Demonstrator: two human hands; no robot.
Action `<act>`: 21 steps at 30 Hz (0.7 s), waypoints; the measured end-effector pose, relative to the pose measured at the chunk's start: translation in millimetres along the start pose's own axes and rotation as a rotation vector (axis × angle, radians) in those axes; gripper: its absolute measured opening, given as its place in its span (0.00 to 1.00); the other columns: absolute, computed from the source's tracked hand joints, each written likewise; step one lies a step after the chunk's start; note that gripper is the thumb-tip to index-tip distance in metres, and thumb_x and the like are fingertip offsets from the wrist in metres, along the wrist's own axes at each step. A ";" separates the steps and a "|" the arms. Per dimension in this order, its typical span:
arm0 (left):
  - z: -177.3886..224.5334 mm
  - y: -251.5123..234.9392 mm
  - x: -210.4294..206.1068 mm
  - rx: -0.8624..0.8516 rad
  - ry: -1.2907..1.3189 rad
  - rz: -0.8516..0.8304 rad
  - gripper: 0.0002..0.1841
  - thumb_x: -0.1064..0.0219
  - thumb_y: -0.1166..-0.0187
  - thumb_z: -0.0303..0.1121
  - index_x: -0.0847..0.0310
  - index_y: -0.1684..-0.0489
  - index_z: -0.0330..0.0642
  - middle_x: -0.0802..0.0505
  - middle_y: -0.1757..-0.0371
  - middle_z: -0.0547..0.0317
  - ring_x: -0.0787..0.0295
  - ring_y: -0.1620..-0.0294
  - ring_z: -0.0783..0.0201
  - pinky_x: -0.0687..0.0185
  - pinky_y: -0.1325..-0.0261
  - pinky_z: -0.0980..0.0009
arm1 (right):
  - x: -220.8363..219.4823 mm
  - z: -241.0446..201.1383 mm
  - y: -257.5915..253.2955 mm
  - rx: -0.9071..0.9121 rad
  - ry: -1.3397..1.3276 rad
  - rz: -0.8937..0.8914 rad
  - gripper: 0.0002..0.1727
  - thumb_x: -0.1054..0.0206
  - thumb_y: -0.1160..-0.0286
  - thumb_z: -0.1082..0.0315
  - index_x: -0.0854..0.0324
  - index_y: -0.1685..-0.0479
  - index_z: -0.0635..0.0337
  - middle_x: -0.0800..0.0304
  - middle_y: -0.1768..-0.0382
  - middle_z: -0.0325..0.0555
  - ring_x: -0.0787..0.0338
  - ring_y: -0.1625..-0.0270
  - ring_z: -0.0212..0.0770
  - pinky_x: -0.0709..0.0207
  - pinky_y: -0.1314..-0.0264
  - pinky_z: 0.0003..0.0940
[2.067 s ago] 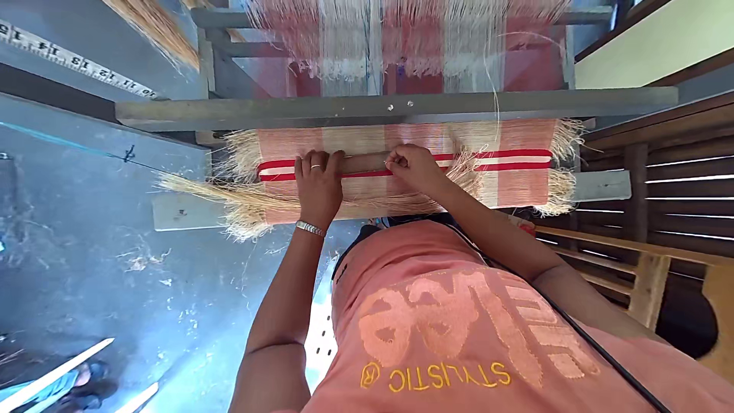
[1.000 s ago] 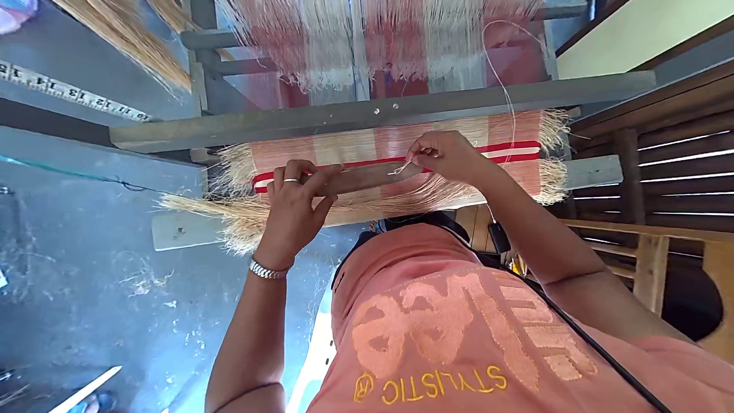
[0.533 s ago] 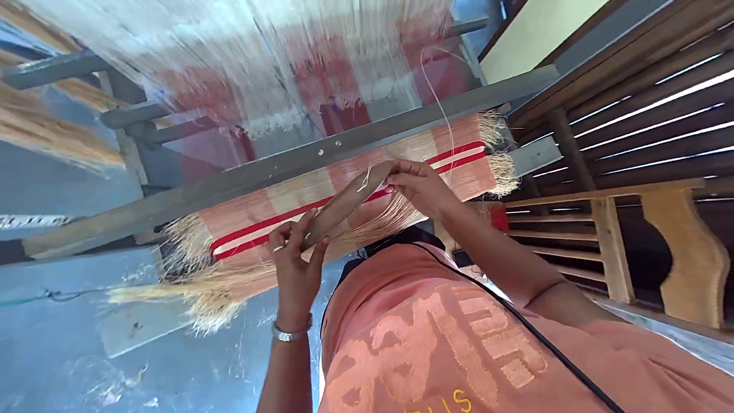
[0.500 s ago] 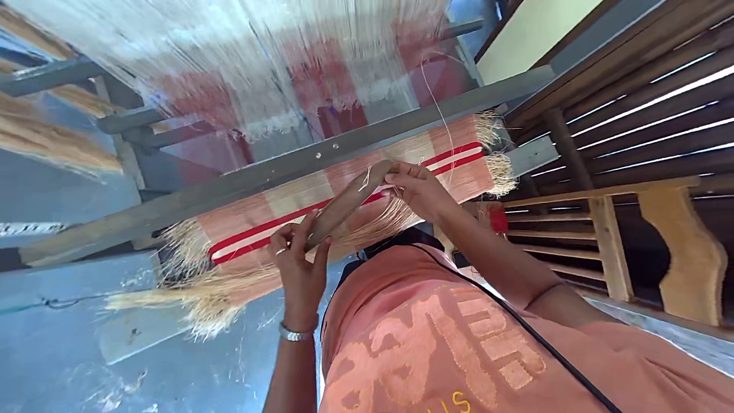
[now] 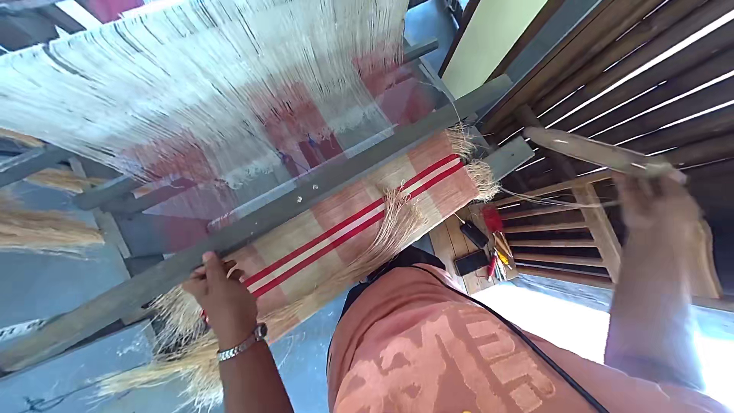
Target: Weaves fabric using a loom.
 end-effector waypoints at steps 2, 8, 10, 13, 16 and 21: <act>0.8 -12.2 -6.4 -0.006 0.058 0.057 0.12 0.45 0.08 0.36 0.38 0.39 0.38 0.21 0.62 0.62 0.20 0.70 0.74 0.21 0.66 0.75 | 36.4 -28.2 1.7 0.081 0.042 0.031 0.19 0.60 0.03 0.65 0.41 0.21 0.61 0.17 0.42 0.48 0.09 0.46 0.40 0.11 0.42 0.37; 17.2 -79.3 -32.3 -0.140 -0.024 -0.016 0.25 0.43 0.09 0.38 0.46 0.21 0.36 0.17 0.48 0.58 0.16 0.58 0.73 0.18 0.57 0.73 | -18.1 -10.0 13.6 -0.008 0.305 -0.411 0.17 0.58 0.05 0.60 0.31 0.31 0.53 0.11 0.46 0.36 0.08 0.43 0.37 0.14 0.33 0.40; 25.5 -113.3 -43.2 -0.157 -0.062 -0.049 0.34 0.42 0.10 0.44 0.54 0.12 0.39 0.17 0.37 0.54 0.15 0.47 0.69 0.16 0.46 0.68 | -68.5 13.6 7.2 -0.046 0.280 -0.466 0.14 0.52 0.08 0.61 0.27 0.34 0.52 0.11 0.47 0.37 0.08 0.43 0.38 0.13 0.34 0.43; 43.3 -151.0 -59.6 -0.153 -0.088 -0.028 0.34 0.40 0.12 0.49 0.51 0.13 0.46 0.19 0.40 0.58 0.18 0.52 0.71 0.19 0.51 0.69 | -137.9 54.0 -18.2 -0.075 0.155 -0.494 0.15 0.47 0.08 0.62 0.26 0.32 0.57 0.11 0.44 0.43 0.07 0.42 0.43 0.12 0.34 0.48; 57.3 -158.8 -64.4 -0.104 -0.130 0.007 0.32 0.38 0.14 0.53 0.44 0.17 0.49 0.19 0.44 0.62 0.20 0.56 0.73 0.21 0.54 0.71 | -200.5 88.5 -39.9 -0.074 0.025 -0.387 0.18 0.52 0.05 0.64 0.33 0.28 0.65 0.12 0.43 0.51 0.07 0.44 0.47 0.11 0.36 0.48; 46.3 -171.4 -55.3 -0.113 -0.205 0.039 0.35 0.35 0.18 0.57 0.40 0.23 0.43 0.20 0.48 0.61 0.21 0.57 0.71 0.21 0.53 0.68 | -251.0 138.1 -84.8 -0.102 -0.129 -0.169 0.18 0.55 0.03 0.64 0.36 0.26 0.64 0.13 0.47 0.55 0.05 0.53 0.46 0.08 0.47 0.43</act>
Point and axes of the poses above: each hand's wrist, its own y-axis away from the middle knuckle, its own x-axis out of the back of the hand, z = x × y, the point moved 4 cm from there along -y, towards the middle knuckle
